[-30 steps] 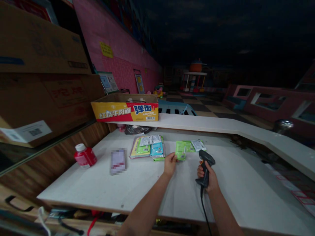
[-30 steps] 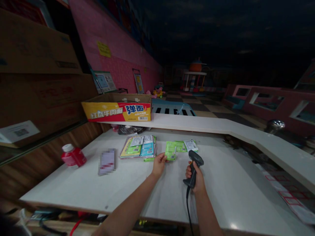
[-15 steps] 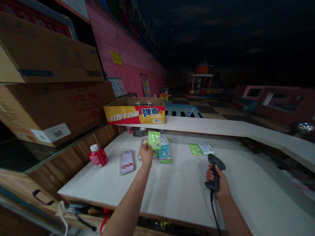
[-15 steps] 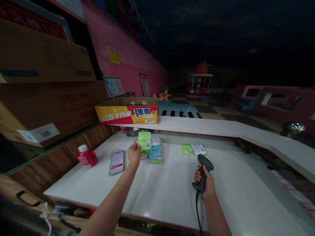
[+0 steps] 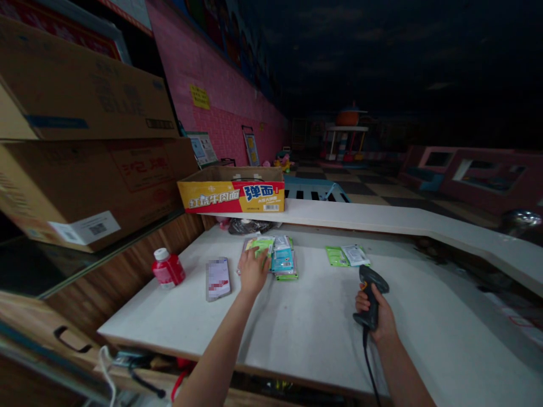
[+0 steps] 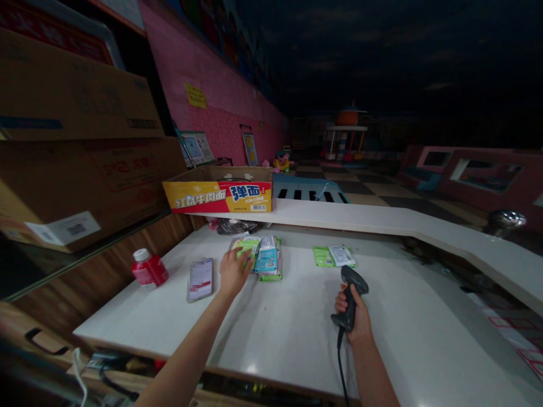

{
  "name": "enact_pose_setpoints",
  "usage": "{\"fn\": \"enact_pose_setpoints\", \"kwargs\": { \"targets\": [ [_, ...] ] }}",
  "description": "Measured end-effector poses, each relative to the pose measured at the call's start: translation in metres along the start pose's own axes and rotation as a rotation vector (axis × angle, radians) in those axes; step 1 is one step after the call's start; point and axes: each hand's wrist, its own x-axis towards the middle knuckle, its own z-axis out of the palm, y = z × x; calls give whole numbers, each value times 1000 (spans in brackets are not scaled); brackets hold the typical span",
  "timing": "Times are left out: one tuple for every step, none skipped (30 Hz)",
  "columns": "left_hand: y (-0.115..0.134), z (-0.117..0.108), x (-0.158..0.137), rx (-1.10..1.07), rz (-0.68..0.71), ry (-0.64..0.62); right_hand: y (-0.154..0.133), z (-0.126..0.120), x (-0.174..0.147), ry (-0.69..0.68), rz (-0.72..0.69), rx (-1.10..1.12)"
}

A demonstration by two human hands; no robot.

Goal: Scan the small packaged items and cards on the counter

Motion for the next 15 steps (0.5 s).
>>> {"fn": "enact_pose_setpoints", "kwargs": {
  "targets": [
    [0, 2, -1, -5, 33, -28, 0, 0, 0, -1, 0, 2],
    [0, 5, -2, -5, 49, -50, 0, 0, 0, -2, 1, 4],
    [0, 7, -2, -3, 52, -65, 0, 0, 0, -2, 3, 7],
    [0, 10, -2, 3, 47, -73, 0, -1, 0, -1, 6, 12],
    [0, 11, -1, 10, 40, -76, 0, -1, 0, -1, 8, 19],
    [0, 13, -1, 18, 35, -77, 0, -1, 1, -3, 11, 26],
    [0, 14, 0, 26, 34, -80, 0, -2, 1, -7, 15, 31],
    [1, 14, 1, 35, 34, -83, 0, -2, 1, -12, 18, 32],
    [1, 15, 1, 43, 36, -84, 0, -2, 2, -20, 21, 31],
    [3, 15, 2, 51, 38, -75, -1, -3, 2, -27, 24, 26],
    [5, 14, 2, 55, 40, -55, -1, -3, 2, -35, 23, 20],
    [9, 14, 2, 53, 45, -24, -1, -3, 3, -42, 19, 15],
    [14, 15, 2, 42, 56, 14, -1, -2, 3, -47, 13, 10],
    [20, 15, 2, 19, 78, 52, -2, -2, 3, -50, 6, 6],
    [28, 17, 2, -15, 111, 83, -2, -1, 3, -51, 0, 2]
  ]
}}
